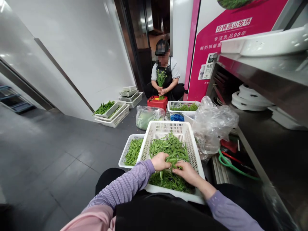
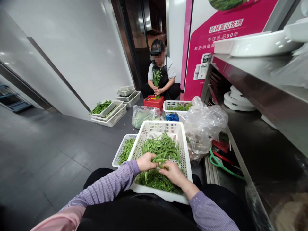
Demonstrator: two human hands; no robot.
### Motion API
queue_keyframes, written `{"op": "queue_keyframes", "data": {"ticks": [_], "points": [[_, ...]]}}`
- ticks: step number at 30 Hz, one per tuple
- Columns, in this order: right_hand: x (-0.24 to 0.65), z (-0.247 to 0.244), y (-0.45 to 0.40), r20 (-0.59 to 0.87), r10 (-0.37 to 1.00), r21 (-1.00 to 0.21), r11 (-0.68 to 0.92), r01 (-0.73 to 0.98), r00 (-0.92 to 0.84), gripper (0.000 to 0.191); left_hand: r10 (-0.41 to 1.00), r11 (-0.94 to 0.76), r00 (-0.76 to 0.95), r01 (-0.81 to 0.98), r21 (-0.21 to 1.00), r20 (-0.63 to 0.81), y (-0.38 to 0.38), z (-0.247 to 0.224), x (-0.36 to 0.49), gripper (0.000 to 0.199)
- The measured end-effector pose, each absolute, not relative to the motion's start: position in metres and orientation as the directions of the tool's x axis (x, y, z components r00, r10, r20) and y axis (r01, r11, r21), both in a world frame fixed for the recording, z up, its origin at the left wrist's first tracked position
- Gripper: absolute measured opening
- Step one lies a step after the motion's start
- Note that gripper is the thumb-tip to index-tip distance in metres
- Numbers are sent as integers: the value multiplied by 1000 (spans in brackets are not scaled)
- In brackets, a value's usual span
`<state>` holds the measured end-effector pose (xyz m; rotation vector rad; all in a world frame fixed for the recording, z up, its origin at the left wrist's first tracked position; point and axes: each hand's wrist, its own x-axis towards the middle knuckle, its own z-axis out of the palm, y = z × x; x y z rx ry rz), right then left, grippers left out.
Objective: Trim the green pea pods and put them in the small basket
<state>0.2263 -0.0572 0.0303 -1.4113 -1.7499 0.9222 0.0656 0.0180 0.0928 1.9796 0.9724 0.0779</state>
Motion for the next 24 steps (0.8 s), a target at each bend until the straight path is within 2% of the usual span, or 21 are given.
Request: {"op": "queue_keyframes", "data": {"ticks": [4, 7, 9, 12, 15, 17, 19, 22, 24], "points": [[226, 32, -60, 156, 981, -793, 193, 578, -114, 18, 640, 126, 625, 489, 863, -448, 18, 85, 66, 13], [224, 35, -63, 187, 978, -754, 201, 626, -88, 20, 616, 387, 596, 341, 857, -515, 14, 77, 66, 16], [222, 37, -65, 217, 975, -796, 202, 571, -42, 20, 579, 494, 608, 269, 827, -544, 10, 68, 67, 17], [225, 41, -64, 236, 957, -916, 160, 367, 171, 21, 584, 503, 537, 349, 791, -609, 6, 47, 67, 15], [240, 45, -59, 32, 907, -999, 20, 33, 419, 27, 678, 498, 311, 471, 728, -666, 9, 31, 61, 16], [251, 47, -56, -117, 893, -979, -31, -201, 434, 34, 700, 538, 231, 452, 711, -676, 13, 31, 57, 15], [257, 48, -54, -176, 909, -938, -39, -344, 377, 36, 693, 547, 290, 384, 744, -660, 17, 40, 57, 12], [253, 47, -52, -186, 927, -931, -60, -360, 326, 33, 649, 539, 495, 237, 808, -578, 16, 61, 70, 17], [246, 45, -53, -171, 919, -964, -82, -252, 357, 31, 617, 550, 566, 187, 814, -547, 9, 71, 82, 23]]}}
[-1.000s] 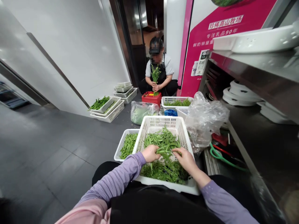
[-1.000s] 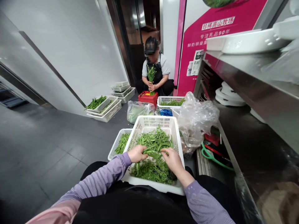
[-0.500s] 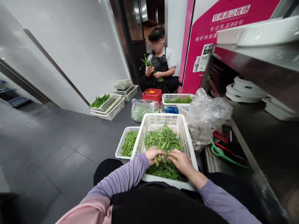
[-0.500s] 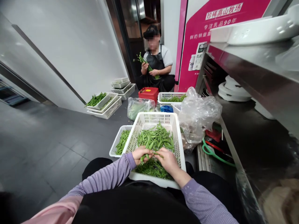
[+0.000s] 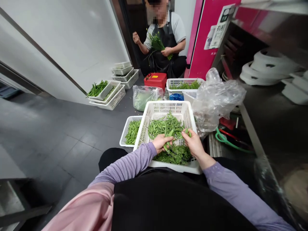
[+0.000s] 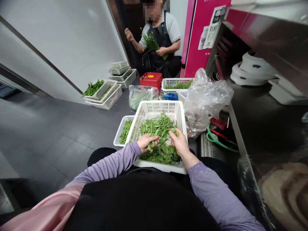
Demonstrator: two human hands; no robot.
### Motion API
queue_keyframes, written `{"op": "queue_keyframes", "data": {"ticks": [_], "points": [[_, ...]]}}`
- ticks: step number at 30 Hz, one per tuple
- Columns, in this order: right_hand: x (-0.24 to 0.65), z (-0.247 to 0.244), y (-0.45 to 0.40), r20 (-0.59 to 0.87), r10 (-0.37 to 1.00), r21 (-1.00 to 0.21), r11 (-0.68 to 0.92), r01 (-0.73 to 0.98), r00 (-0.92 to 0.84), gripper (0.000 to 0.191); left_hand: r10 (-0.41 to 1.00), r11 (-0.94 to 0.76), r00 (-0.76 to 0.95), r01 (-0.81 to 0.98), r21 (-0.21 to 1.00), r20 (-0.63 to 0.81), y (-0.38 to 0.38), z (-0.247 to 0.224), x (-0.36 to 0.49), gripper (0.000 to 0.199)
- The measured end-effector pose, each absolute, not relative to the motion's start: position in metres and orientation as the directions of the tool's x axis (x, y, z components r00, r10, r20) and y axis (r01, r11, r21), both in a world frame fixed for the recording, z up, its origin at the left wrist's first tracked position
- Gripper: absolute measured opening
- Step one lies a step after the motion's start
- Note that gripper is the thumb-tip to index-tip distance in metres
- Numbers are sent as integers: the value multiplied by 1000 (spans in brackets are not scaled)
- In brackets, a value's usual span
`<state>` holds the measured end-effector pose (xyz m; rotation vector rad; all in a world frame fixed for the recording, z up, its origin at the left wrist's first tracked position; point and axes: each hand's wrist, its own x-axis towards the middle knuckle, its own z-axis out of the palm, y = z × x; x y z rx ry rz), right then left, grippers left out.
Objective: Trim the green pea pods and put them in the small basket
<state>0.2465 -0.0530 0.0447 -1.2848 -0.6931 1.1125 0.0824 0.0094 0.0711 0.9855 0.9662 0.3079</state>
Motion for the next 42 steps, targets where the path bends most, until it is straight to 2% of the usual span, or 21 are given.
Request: {"op": "queue_keyframes", "data": {"ticks": [3, 5, 8, 10, 13, 16, 18, 20, 22, 24, 27, 30, 32, 34, 36, 39, 42], "points": [[238, 44, -55, -63, 913, -998, -63, -14, 404, 31, 580, 555, 603, 200, 807, -548, -2, 77, 98, 25], [235, 45, -57, 17, 916, -997, -13, 73, 400, 30, 586, 531, 600, 223, 817, -545, -7, 76, 103, 23], [234, 50, -59, 49, 913, -996, 14, 89, 404, 27, 625, 493, 576, 231, 838, -527, -6, 71, 103, 20], [235, 53, -59, -3, 923, -999, -19, 37, 384, 27, 631, 493, 579, 214, 844, -515, -3, 70, 99, 19], [243, 56, -59, -181, 966, -965, -138, -223, 185, 32, 553, 508, 682, 179, 843, -478, 0, 76, 90, 19], [255, 57, -60, -319, 945, -845, -321, -427, -80, 48, 384, 504, 806, 225, 834, -450, 2, 87, 82, 18], [260, 58, -61, -366, 903, -817, -428, -387, -224, 45, 334, 474, 821, 279, 835, -463, 2, 93, 79, 17], [260, 59, -63, -381, 838, -835, -493, -244, -392, 34, 360, 454, 795, 308, 836, -488, 2, 95, 78, 17], [255, 59, -66, -375, 795, -873, -476, -107, -476, 28, 422, 457, 754, 303, 836, -504, 1, 94, 81, 19], [243, 56, -68, -331, 864, -929, -369, -30, -380, 27, 521, 462, 698, 254, 850, -492, 0, 91, 86, 22], [223, 49, -70, -147, 989, -983, -144, 118, -20, 27, 705, 462, 535, 152, 874, -466, -3, 81, 94, 25], [226, 44, -63, 35, 948, -973, -39, 226, 317, 24, 752, 492, 444, 115, 863, -488, -8, 69, 98, 22], [243, 44, -54, 69, 832, -995, 18, 98, 551, 24, 698, 519, 507, 128, 845, -506, -12, 62, 95, 20], [262, 47, -45, -32, 727, -988, 80, -132, 686, 24, 648, 515, 569, 163, 842, -507, -14, 59, 90, 20], [268, 49, -43, -167, 796, -957, 12, -291, 582, 25, 671, 447, 553, 230, 865, -494, -14, 57, 87, 21], [246, 48, -49, -303, 920, -921, -215, -325, 250, 27, 813, 145, 467, 415, 898, -347, -11, 56, 89, 19], [219, 43, -57, -357, 906, -909, -282, -307, 228, 29, 861, -187, 492, 544, 818, -130, -11, 54, 95, 17]]}}
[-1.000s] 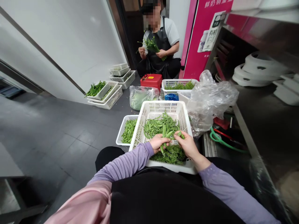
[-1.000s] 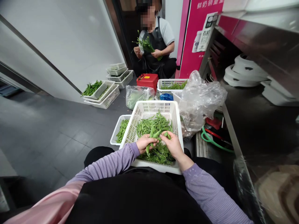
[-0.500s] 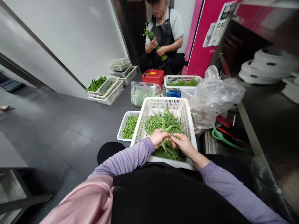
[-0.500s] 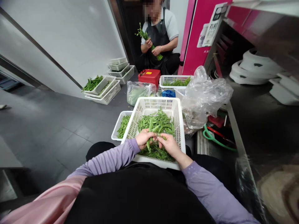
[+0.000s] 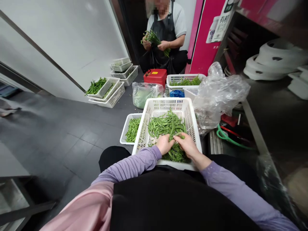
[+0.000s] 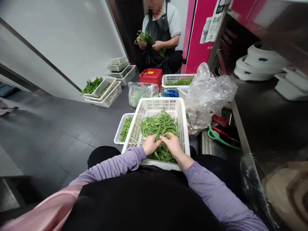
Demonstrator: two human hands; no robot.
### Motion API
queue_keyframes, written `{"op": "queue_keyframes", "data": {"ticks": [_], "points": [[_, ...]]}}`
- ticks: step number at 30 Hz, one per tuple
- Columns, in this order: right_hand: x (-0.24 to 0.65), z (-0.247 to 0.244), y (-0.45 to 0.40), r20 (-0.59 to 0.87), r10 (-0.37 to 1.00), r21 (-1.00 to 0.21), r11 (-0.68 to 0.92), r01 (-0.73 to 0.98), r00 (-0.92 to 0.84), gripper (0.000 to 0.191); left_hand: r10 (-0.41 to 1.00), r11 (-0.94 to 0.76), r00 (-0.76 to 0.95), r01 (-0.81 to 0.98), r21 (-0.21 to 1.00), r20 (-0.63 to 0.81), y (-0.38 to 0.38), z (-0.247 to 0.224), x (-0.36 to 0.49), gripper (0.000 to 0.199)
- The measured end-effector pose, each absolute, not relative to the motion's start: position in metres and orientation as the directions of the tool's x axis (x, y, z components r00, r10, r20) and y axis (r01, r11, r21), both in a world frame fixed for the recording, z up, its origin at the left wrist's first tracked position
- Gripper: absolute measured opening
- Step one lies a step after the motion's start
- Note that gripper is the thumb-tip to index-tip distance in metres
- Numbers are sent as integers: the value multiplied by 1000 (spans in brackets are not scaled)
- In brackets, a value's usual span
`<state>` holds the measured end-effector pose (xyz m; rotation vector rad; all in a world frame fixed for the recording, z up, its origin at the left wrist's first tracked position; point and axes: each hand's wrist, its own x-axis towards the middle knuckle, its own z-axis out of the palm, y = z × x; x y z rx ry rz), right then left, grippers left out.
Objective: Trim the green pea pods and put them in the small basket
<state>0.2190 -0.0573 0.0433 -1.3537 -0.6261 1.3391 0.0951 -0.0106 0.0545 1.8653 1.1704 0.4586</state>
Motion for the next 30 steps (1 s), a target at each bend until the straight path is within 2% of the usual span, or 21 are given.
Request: {"op": "queue_keyframes", "data": {"ticks": [2, 4, 6, 9, 12, 15, 18, 20, 22, 24, 26, 28, 30], "points": [[216, 40, -58, -363, 894, -901, -266, -342, 263, 29, 844, -212, 519, 555, 805, -136, -11, 54, 98, 18], [226, 37, -55, -393, 887, -861, -262, -436, 244, 27, 816, -78, 517, 540, 838, -258, -11, 55, 97, 21], [240, 37, -52, -443, 883, -784, -299, -544, 154, 25, 753, 100, 531, 491, 865, -388, -10, 56, 94, 25], [253, 38, -49, -482, 876, -676, -366, -639, 8, 21, 673, 222, 603, 386, 895, -427, -4, 60, 86, 30], [253, 41, -49, -481, 876, -646, -374, -665, -25, 18, 670, 124, 658, 356, 926, -343, 1, 65, 79, 30], [247, 41, -51, -467, 884, -673, -378, -636, -31, 17, 656, -79, 706, 415, 906, -266, 1, 72, 76, 25], [241, 39, -54, -438, 897, -721, -392, -572, -62, 19, 546, -246, 803, 427, 870, -240, -6, 80, 76, 15], [238, 37, -55, -409, 899, -767, -430, -477, -152, 20, 408, -256, 870, 400, 880, -277, -10, 83, 76, 13], [237, 38, -57, -385, 878, -799, -472, -373, -286, 19, 323, -175, 882, 412, 894, -344, -8, 82, 75, 15], [240, 41, -58, -373, 846, -808, -498, -314, -381, 20, 428, -62, 804, 481, 875, -412, 3, 77, 70, 17], [244, 46, -59, -374, 821, -801, -520, -296, -431, 23, 685, 11, 595, 569, 822, -421, 20, 71, 62, 19], [248, 49, -59, -376, 811, -795, -531, -293, -449, 27, 863, 7, 379, 654, 757, -335, 34, 67, 54, 21], [250, 50, -59, -383, 817, -799, -527, -289, -432, 28, 893, -89, 373, 695, 714, -252, 38, 66, 49, 24]]}}
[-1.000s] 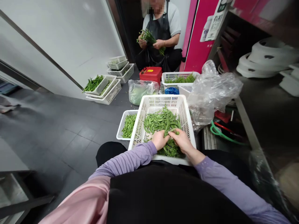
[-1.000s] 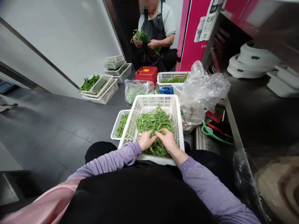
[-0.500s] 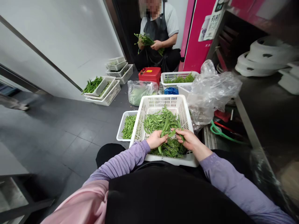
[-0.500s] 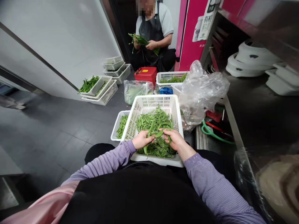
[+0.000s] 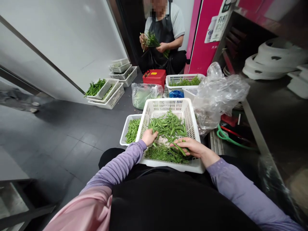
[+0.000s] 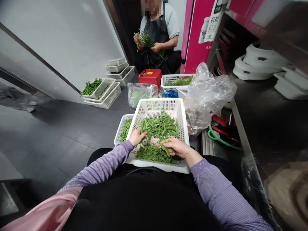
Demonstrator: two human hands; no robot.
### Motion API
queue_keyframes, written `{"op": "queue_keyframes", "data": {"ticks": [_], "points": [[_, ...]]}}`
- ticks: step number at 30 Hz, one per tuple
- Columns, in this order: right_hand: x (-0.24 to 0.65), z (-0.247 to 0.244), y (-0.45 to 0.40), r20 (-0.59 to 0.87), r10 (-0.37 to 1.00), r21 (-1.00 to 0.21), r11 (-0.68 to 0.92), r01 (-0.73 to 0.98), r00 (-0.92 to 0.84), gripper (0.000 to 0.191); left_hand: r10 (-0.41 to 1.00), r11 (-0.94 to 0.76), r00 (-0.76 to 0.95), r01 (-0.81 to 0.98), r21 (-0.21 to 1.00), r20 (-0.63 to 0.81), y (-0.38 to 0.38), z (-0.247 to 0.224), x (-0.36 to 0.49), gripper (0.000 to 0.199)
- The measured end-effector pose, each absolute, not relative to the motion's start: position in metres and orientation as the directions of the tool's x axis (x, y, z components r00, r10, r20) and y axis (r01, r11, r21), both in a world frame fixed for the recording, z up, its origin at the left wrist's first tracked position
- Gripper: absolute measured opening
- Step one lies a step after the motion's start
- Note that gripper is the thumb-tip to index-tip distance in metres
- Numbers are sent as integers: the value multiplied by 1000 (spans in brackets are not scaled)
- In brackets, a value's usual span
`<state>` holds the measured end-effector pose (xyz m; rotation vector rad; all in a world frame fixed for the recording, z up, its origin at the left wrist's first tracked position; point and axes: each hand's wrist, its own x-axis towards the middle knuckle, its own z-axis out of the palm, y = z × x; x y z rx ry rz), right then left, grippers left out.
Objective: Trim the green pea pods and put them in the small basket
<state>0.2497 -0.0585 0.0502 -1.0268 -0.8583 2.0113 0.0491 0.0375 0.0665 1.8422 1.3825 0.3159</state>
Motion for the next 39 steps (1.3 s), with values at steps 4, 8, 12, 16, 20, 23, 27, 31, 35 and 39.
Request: {"op": "queue_keyframes", "data": {"ticks": [4, 8, 12, 16, 20, 23, 27, 31, 35, 39], "points": [[245, 47, -57, -414, 842, -824, -508, -252, -345, 20, 678, -428, 724, 531, 731, -128, 15, 73, 59, 28], [242, 47, -59, -460, 812, -770, -566, -294, -360, 17, 538, -571, 842, 404, 714, -46, 0, 78, 75, 15], [245, 51, -61, -411, 812, -859, -498, -123, -415, 26, 455, -631, 888, 374, 680, -66, 7, 78, 75, 6], [246, 51, -59, -202, 904, -943, -76, 323, -377, 23, 469, -637, 876, 422, 645, -111, 11, 76, 69, 2], [235, 44, -61, 77, 941, -766, 267, 584, -329, 28, 630, -248, 748, 450, 858, -210, 5, 69, 73, 11], [228, 41, -63, 206, 959, -680, 284, 676, -196, 24, 679, 231, 635, 293, 928, -369, -3, 59, 81, 26], [242, 42, -55, 288, 937, -839, 148, 524, 197, 22, 626, 423, 617, 246, 872, -477, -10, 43, 85, 31], [270, 43, -39, -44, 819, -998, -10, -62, 572, 24, 627, 268, 572, 479, 836, -529, -8, 32, 80, 26], [259, 38, -37, -353, 934, -909, -330, -256, 49, 28, 537, 196, 717, 405, 893, -444, -5, 33, 80, 28], [243, 39, -42, -271, 934, -958, -239, -159, 234, 27, 456, 164, 702, 538, 827, -547, -1, 29, 76, 27]]}}
